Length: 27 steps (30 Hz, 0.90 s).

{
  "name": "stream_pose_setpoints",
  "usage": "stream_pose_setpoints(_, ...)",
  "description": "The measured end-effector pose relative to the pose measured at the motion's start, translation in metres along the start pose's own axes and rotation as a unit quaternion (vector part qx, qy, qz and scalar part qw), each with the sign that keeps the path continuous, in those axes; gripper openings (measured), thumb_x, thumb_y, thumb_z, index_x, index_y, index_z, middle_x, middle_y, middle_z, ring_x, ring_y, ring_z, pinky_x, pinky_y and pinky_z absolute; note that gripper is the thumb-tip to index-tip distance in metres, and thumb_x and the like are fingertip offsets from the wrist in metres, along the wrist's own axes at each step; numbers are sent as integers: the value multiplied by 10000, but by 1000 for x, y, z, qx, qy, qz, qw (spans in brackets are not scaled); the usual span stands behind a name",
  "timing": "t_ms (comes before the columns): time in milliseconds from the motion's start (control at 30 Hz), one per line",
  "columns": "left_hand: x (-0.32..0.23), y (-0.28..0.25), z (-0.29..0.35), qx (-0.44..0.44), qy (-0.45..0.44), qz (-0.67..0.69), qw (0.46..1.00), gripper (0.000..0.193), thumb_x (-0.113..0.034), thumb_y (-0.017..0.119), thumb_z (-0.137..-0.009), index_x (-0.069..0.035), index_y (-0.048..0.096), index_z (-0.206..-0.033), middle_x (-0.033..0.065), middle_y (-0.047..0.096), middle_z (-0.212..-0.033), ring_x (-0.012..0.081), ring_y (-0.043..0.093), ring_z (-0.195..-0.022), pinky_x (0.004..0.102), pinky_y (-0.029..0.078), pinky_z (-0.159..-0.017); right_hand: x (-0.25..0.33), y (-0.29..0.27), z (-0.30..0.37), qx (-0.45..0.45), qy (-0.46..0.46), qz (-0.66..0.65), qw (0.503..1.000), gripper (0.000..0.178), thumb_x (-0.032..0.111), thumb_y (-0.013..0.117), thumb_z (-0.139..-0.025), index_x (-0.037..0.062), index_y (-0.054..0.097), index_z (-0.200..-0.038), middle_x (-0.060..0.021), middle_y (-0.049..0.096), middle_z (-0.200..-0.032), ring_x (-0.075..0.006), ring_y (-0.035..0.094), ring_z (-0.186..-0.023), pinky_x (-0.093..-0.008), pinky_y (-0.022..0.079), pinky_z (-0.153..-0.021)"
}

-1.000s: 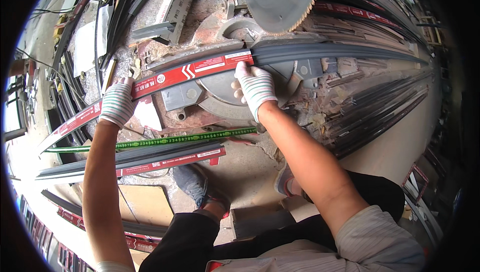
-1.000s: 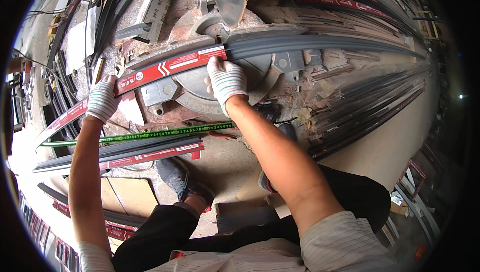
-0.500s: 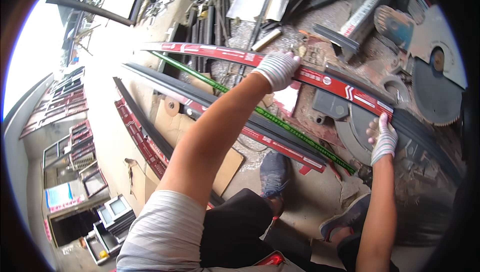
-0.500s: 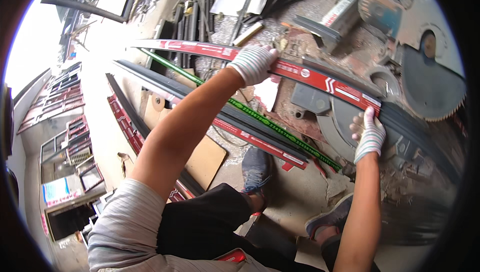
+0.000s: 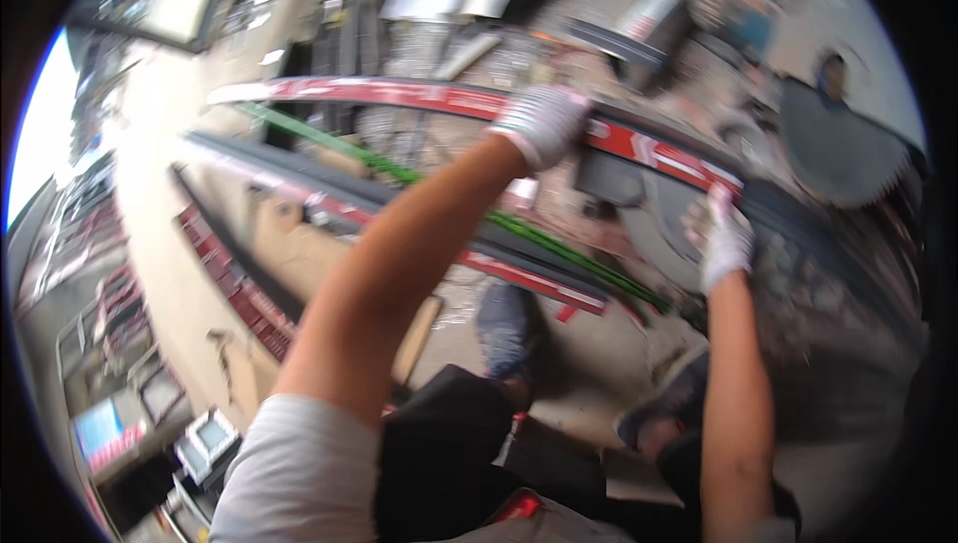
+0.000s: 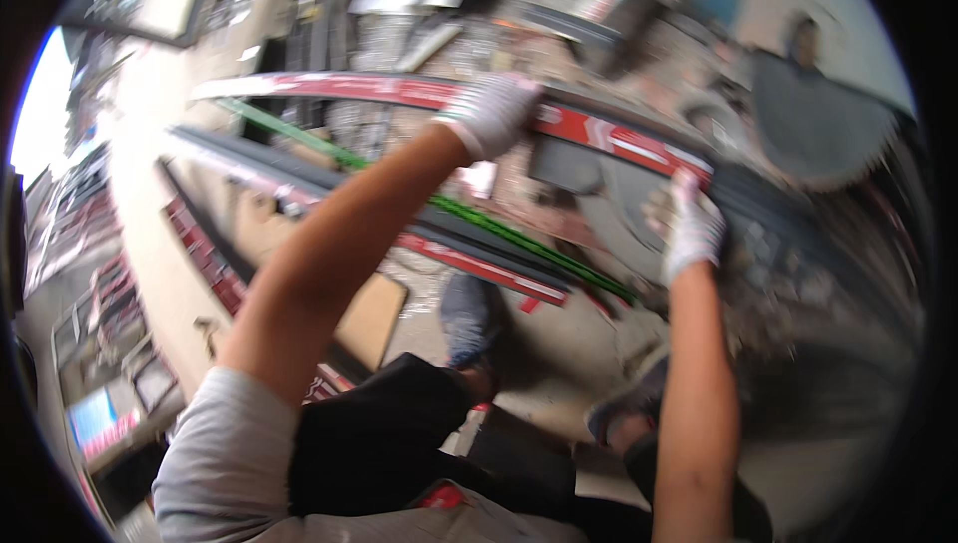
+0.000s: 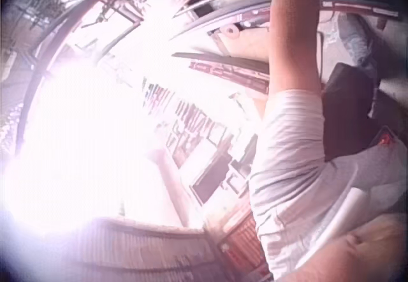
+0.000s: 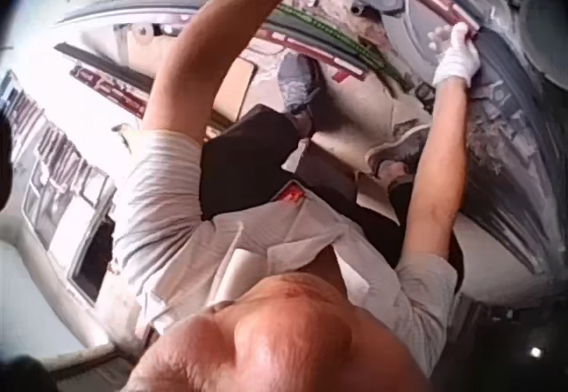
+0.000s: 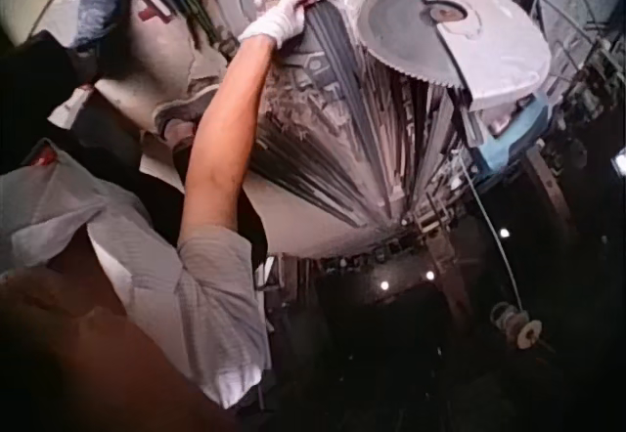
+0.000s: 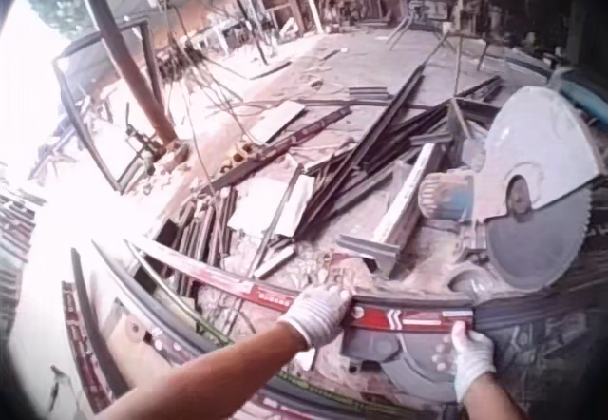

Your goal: The person measures and marks metal profiles with a tape measure and marker, then uses a chop saw to cut them to length. The person repeats the process for multiple pieces, stacking the cut sections on the floor.

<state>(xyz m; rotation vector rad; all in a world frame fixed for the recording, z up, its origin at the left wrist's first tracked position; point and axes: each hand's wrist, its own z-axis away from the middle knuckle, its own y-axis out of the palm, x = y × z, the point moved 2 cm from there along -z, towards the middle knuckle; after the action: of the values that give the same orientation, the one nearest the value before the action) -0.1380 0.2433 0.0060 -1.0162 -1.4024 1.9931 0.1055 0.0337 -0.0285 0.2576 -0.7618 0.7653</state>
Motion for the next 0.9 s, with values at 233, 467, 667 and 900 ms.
stream_pose_setpoints(233,-6,-9,3,39,-64,-62,995,184,-98,635,-861,-27,622,-1031,214,655,-1056,392,650,-1040,484,534,-888,9,11,8,20,4,-14,1000,457,525,677,-954,68,667,-965,-91,735,-816,-212,723,-640,-284,549,-529)
stream_pose_setpoints(467,-5,1,-2,31,-31,-84,996,310,-194,781,-782,-36,627,-1001,190,648,-1027,384,636,-1012,472,528,-883,13,9,19,5,13,-35,999,397,467,622,-1006,80,660,-927,-77,732,-792,-174,705,-590,-256,529,-487)
stream_pose_setpoints(667,3,8,4,10,-34,-117,992,296,-183,752,-806,-41,625,-1032,199,643,-1070,392,635,-1014,478,521,-894,2,-4,26,37,-38,-16,998,359,391,628,-1019,35,661,-1049,-98,731,-837,-163,696,-629,-261,543,-529)
stream_pose_setpoints(900,4,7,2,-19,2,-85,996,290,-168,782,-803,-58,600,-999,213,645,-936,428,633,-910,502,512,-818,-54,-124,33,-250,-218,212,919,225,247,597,-1002,37,676,-1011,-98,712,-839,-196,684,-756,-356,557,-696)
